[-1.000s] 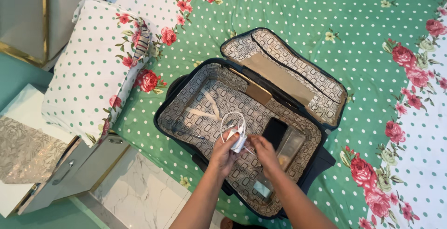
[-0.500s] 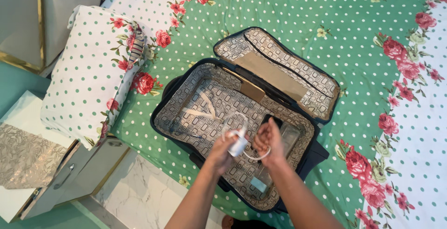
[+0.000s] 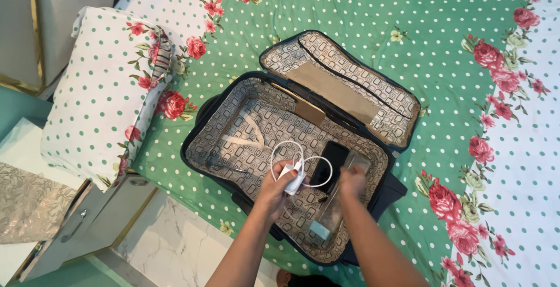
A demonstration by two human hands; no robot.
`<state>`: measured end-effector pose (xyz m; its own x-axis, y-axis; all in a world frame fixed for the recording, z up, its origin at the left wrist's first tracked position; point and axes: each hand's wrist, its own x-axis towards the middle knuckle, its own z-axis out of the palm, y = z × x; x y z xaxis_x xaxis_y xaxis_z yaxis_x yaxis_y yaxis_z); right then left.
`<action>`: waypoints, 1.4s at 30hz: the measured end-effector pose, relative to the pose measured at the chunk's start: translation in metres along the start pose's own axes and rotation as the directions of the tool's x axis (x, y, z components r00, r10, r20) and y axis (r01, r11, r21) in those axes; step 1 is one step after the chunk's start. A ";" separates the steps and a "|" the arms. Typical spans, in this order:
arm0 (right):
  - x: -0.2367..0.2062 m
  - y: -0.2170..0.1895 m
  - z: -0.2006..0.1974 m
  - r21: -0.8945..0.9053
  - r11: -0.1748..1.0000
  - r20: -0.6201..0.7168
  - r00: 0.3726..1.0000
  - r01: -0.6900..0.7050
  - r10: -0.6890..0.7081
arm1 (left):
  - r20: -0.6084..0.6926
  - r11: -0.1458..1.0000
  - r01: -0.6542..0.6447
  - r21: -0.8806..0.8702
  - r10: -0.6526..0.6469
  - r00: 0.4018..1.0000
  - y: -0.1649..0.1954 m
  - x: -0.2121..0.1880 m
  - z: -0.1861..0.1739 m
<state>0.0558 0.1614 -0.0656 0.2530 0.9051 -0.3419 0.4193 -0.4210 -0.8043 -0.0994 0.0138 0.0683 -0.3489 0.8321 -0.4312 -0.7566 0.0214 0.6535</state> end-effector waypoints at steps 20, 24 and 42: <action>0.010 0.054 -0.001 0.030 -0.595 0.995 0.036 0.803 0.098 | -0.249 1.000 0.016 -0.003 -0.016 0.968 -0.020 0.002 -0.042; 0.016 0.057 0.002 0.077 -0.571 0.978 0.049 0.817 0.203 | -0.253 1.000 -0.017 -0.024 0.010 0.967 -0.017 -0.001 -0.047; 0.015 -0.066 -0.001 -0.317 0.517 0.888 0.441 0.795 -0.133 | -0.373 0.963 -0.265 -0.052 0.227 0.900 0.006 -0.018 -0.054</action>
<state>0.0330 0.2023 -0.0167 -0.7182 0.5083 -0.4752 0.6946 0.4825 -0.5336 -0.1275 -0.0308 0.0468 -0.6918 0.5471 -0.4713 -0.6651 -0.2287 0.7109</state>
